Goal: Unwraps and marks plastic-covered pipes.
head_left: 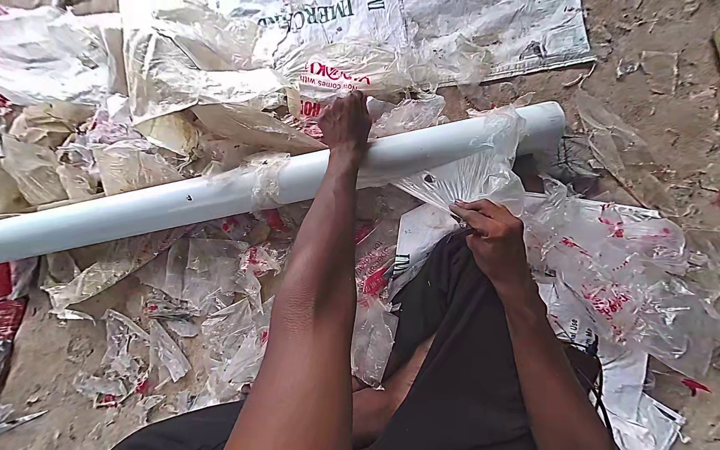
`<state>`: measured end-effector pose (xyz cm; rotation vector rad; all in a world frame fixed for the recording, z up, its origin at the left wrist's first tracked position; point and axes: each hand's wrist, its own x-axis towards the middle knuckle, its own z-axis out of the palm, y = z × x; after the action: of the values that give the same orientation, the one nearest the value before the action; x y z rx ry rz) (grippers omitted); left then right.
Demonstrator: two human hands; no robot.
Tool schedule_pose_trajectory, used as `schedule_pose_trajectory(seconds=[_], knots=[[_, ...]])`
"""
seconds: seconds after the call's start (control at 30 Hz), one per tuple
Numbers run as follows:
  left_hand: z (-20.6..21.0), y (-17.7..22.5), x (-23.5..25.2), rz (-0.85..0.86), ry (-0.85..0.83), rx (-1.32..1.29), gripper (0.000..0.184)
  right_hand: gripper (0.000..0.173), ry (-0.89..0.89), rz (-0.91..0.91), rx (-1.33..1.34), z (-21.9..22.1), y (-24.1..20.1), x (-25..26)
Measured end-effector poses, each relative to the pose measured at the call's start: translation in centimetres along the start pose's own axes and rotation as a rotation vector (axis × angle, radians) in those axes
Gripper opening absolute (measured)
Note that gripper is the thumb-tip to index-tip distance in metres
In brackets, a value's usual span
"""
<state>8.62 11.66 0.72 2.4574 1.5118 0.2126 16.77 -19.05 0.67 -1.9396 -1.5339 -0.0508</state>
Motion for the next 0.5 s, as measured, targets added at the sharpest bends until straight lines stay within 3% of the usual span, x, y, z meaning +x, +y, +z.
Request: schedule_pose_trajectory(seconds=[0.23, 0.27, 0.33, 0.37, 0.43, 0.5], knots=[[0.0, -0.4, 3.1, 0.024, 0.031, -0.047, 0.04, 0.025, 0.048, 0.13, -0.037, 1.4, -0.6, 0.4], [-0.1, -0.4, 2.8, 0.073, 0.056, -0.057, 0.04, 0.04, -0.007, 0.154, -0.084, 1.3, -0.8, 0.9], [-0.1, -0.4, 1.4, 0.221, 0.163, -0.072, 0.039, 0.092, -0.12, 0.228, -0.194, 1.2, -1.0, 2.6], [0.3, -0.6, -0.2, 0.302, 0.21, -0.073, 0.037, 0.105, -0.166, 0.272, -0.239, 1.4, -1.0, 3.3], [1.9, -1.3, -4.2, 0.427, 0.297, -0.073, 0.031, 0.098, -0.222, 0.327, -0.3, 2.1, -1.1, 4.5], [3.9, -2.1, -8.0, 0.46, 0.306, -0.029, 0.034, 0.061, -0.289, 0.379, -0.293, 2.9, -1.4, 5.0]])
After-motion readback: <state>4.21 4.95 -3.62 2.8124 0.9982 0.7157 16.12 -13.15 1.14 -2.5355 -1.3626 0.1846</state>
